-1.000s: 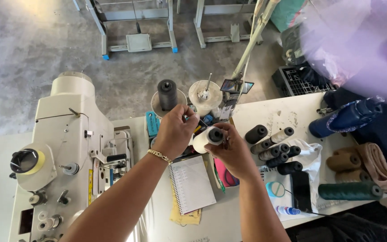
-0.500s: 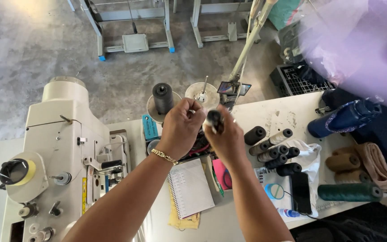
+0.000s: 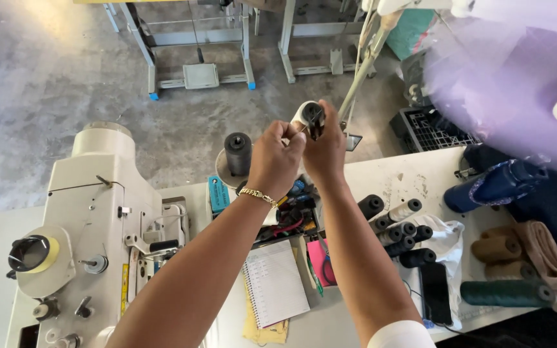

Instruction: The person is preparing an industrial sewing machine by threading the bobbin case and the needle assembly.

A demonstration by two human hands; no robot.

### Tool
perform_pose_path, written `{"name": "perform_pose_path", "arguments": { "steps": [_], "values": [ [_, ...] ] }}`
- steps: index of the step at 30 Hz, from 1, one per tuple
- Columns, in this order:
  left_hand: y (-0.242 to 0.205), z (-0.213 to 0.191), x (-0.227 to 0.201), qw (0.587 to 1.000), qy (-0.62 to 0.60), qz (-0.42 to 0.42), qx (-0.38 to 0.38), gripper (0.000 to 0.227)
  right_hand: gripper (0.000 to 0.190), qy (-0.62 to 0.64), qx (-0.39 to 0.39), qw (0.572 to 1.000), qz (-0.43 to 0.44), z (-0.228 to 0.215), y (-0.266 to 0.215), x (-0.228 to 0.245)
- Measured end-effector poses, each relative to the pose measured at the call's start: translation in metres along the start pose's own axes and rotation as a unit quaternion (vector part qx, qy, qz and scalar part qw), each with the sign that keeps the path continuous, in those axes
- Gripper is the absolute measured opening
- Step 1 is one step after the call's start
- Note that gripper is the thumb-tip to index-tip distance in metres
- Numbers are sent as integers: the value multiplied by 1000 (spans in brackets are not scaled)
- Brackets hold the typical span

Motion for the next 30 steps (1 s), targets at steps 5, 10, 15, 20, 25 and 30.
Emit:
{"name": "perform_pose_path", "arguments": {
  "steps": [5,10,15,20,25,30],
  "values": [
    [12,6,20,999,38,-21,-27,22,61,-24,70,994,78,18,9,-6],
    [25,8,51,997,62,-43,-33,21,60,4,113,990,83,26,10,-17],
    [29,7,62,995,70,-60,-29,19,64,9,119,988,102,32,14,-37],
    [15,1,67,995,87,-54,-11,20,66,42,144,981,124,4,-28,-7],
    [-27,-5,59,992,95,-47,73,15,41,44,194,967,160,23,-73,-66],
    [-57,-11,57,982,115,-103,109,17,51,538,217,787,213,45,-104,-94]
  ]
}}
Point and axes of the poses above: each hand's wrist, its own y-axis towards the middle knuckle, its own z-axis out of the palm, x = y × z, the point moved 2 cm from there along y, towards the middle knuckle, and after that the axes turned 14 degrees about x, right-handed, at the moved point
